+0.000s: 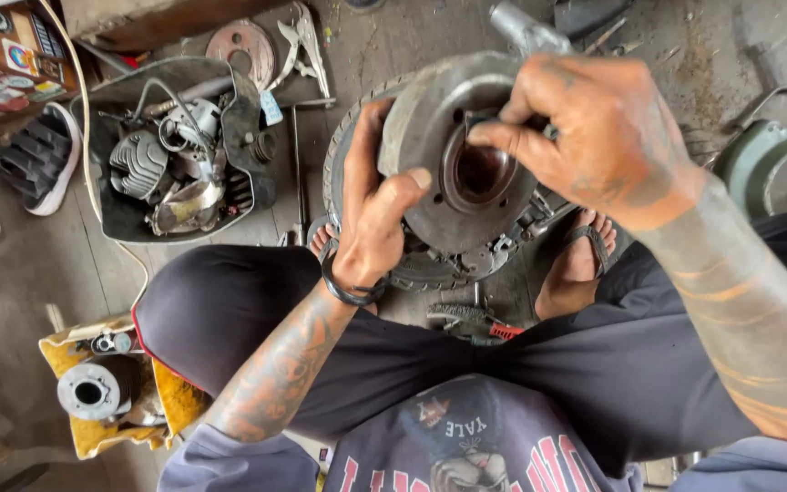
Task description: Sanding the inner contact points of a motorcycle flywheel using sandpaper to clean the surface.
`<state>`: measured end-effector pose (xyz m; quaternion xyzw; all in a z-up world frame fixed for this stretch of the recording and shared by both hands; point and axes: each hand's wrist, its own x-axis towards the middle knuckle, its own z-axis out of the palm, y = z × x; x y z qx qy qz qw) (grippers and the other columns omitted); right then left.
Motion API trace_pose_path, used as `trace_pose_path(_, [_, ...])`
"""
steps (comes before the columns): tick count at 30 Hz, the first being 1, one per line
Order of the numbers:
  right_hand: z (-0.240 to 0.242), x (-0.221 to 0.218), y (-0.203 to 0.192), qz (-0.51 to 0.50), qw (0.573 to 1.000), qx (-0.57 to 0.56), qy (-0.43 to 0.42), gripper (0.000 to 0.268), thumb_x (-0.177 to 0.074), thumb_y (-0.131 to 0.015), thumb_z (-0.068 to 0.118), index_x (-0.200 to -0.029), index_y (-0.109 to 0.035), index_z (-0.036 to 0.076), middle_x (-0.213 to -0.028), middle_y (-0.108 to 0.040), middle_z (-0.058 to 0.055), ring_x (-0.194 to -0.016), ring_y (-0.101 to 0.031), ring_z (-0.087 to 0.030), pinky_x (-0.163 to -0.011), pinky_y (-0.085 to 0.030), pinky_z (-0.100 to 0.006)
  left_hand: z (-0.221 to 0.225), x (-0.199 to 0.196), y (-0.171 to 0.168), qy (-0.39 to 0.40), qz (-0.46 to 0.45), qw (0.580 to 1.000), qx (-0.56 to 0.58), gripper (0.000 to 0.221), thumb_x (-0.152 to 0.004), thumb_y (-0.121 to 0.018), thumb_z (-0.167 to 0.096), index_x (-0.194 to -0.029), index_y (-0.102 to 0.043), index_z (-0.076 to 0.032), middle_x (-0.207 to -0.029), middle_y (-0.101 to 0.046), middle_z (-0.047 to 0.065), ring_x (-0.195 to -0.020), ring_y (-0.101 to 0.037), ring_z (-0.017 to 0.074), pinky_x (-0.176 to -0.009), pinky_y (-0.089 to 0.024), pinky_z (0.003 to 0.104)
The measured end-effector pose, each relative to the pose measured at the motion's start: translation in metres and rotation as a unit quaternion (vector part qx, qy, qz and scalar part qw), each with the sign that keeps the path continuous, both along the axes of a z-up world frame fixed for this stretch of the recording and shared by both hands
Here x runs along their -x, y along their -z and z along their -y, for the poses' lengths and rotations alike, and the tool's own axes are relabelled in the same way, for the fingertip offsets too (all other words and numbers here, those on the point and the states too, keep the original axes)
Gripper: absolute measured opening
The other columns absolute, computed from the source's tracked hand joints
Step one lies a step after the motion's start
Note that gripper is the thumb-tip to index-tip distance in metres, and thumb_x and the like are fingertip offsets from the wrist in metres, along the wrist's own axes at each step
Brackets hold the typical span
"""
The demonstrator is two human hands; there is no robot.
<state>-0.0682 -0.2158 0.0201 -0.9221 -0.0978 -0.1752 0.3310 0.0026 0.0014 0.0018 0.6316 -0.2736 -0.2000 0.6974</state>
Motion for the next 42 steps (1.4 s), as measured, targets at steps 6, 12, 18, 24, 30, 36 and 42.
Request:
trace_pose_path(6, [0.019,0.008,0.009,-0.035,0.999,0.001,0.034,0.036,-0.098,-0.096,0.008,-0.089,-0.063,-0.004,-0.078,-0.060,-0.010,-0.058,-0.046,-0.023,-0.057,-0.037,-0.037,0.002,0.000,0.001,0.005,-0.025,1.000,0.013,0.067,-0.080,-0.058,-0.035,-0.135,-0.041,-0.001,-0.130,-0.052,0.017,-0.119,-0.051,0.0307,-0.106,-0.044,0.047])
trace_pose_path(12, [0.005,-0.001,0.005,-0.003,1.000,0.018,0.018,0.037,-0.101,-0.096,0.007,-0.085,-0.064,-0.003,-0.077,-0.061,-0.010,-0.056,-0.044,-0.024,-0.056,-0.037,-0.038,0.003,-0.005,0.004,0.008,-0.015,1.000,0.011,0.062,-0.083,-0.053,-0.028,-0.138,-0.042,-0.001,-0.136,-0.054,0.019,-0.127,-0.052,0.0321,-0.115,-0.040,0.049])
trace_pose_path(18, [0.021,0.013,0.008,-0.057,0.997,-0.002,0.050,0.035,-0.101,-0.096,0.003,-0.090,-0.064,-0.006,-0.079,-0.060,-0.011,-0.058,-0.045,-0.022,-0.057,-0.036,-0.035,0.004,0.000,-0.001,0.009,-0.040,0.999,0.014,0.066,-0.080,-0.058,-0.030,-0.137,-0.040,-0.001,-0.133,-0.052,0.018,-0.122,-0.052,0.0311,-0.109,-0.044,0.046])
trace_pose_path(24, [0.011,0.002,0.018,0.006,1.000,-0.012,0.024,0.039,-0.104,-0.101,-0.003,-0.089,-0.064,-0.007,-0.082,-0.064,-0.011,-0.060,-0.046,-0.022,-0.059,-0.037,-0.036,0.006,-0.006,0.002,0.001,-0.026,1.000,0.003,0.063,-0.083,-0.053,-0.028,-0.139,-0.042,-0.001,-0.137,-0.054,0.017,-0.127,-0.052,0.0308,-0.116,-0.040,0.045])
trace_pose_path(30, [0.023,0.009,0.014,-0.052,0.997,-0.027,0.056,0.037,-0.104,-0.099,-0.002,-0.091,-0.066,-0.009,-0.078,-0.061,-0.011,-0.058,-0.042,-0.020,-0.057,-0.034,-0.034,0.008,-0.006,-0.002,0.005,-0.046,0.999,-0.008,0.059,-0.081,-0.055,-0.026,-0.133,-0.043,-0.001,-0.127,-0.055,0.015,-0.116,-0.051,0.0271,-0.107,-0.043,0.041])
trace_pose_path(36, [0.019,0.001,0.010,-0.011,0.999,-0.039,0.003,0.039,-0.106,-0.101,-0.010,-0.091,-0.066,-0.011,-0.079,-0.058,-0.012,-0.060,-0.041,-0.022,-0.060,-0.032,-0.036,0.008,-0.008,-0.003,0.018,-0.046,0.999,0.003,0.064,-0.085,-0.055,-0.029,-0.141,-0.039,-0.003,-0.138,-0.052,0.016,-0.128,-0.050,0.0301,-0.117,-0.041,0.045])
trace_pose_path(42, [0.026,0.011,0.018,-0.039,0.998,-0.017,0.050,0.039,-0.103,-0.100,-0.001,-0.090,-0.064,-0.007,-0.080,-0.064,-0.012,-0.059,-0.047,-0.022,-0.060,-0.038,-0.036,0.010,-0.007,-0.003,0.008,-0.029,0.999,-0.029,0.064,-0.080,-0.057,-0.031,-0.136,-0.041,-0.002,-0.130,-0.053,0.016,-0.120,-0.051,0.0293,-0.109,-0.043,0.044])
